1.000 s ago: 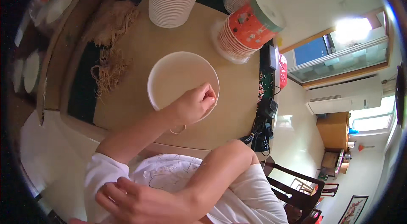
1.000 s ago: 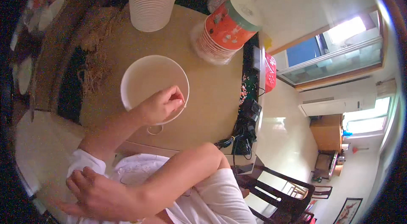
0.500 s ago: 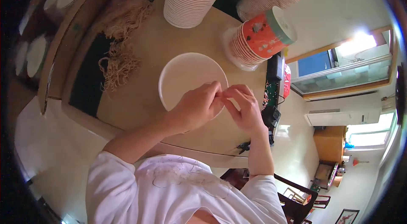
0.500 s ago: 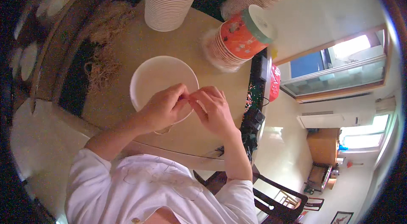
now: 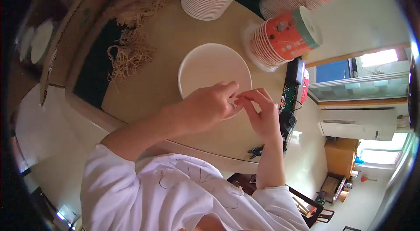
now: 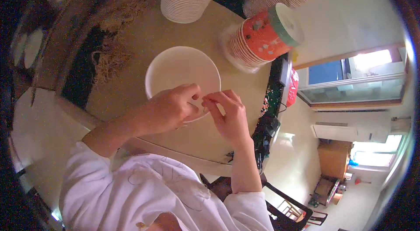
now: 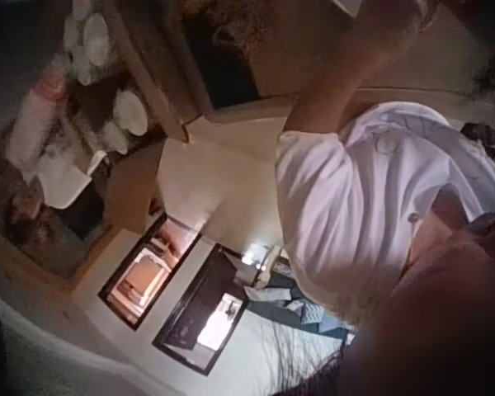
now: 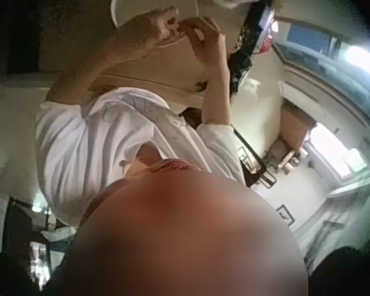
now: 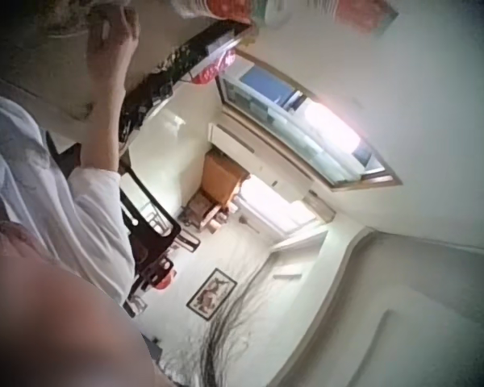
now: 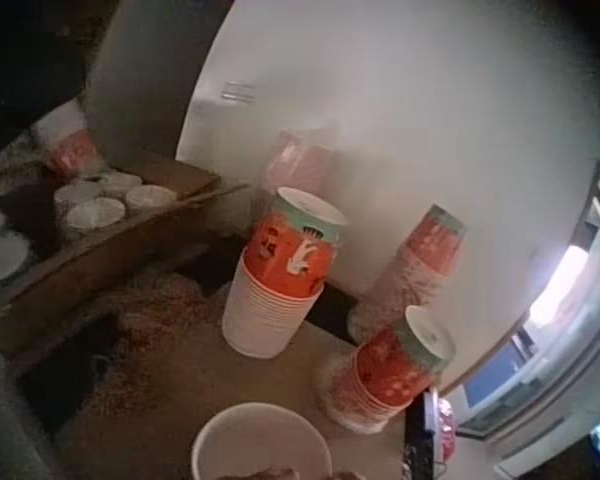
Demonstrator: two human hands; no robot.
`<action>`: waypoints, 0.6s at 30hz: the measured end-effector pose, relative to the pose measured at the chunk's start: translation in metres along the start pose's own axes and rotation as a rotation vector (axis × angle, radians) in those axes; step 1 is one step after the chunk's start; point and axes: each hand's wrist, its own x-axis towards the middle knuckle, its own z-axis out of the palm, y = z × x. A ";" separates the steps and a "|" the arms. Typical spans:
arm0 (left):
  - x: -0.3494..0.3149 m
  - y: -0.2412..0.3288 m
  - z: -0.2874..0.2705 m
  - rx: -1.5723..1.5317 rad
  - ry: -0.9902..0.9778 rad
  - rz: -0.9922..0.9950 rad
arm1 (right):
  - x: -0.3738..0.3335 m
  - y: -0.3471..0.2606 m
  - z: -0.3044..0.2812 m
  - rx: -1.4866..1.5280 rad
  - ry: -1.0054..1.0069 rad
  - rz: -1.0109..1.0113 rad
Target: Secure rubber bands around the rims of paper bowls and stack them.
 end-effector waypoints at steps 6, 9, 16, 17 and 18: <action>0.003 -0.006 0.010 0.162 0.027 0.121 | -0.004 0.009 0.006 0.104 0.091 0.069; 0.011 -0.005 0.007 0.227 -0.062 0.204 | -0.007 0.014 0.005 0.122 0.086 0.133; 0.020 -0.007 0.014 0.251 -0.072 0.269 | -0.012 0.018 0.002 0.101 0.095 0.148; 0.020 -0.008 0.016 0.265 -0.085 0.290 | -0.011 0.016 0.003 0.101 0.093 0.145; 0.021 -0.008 0.018 0.279 -0.098 0.310 | -0.011 0.011 0.002 0.125 0.084 0.182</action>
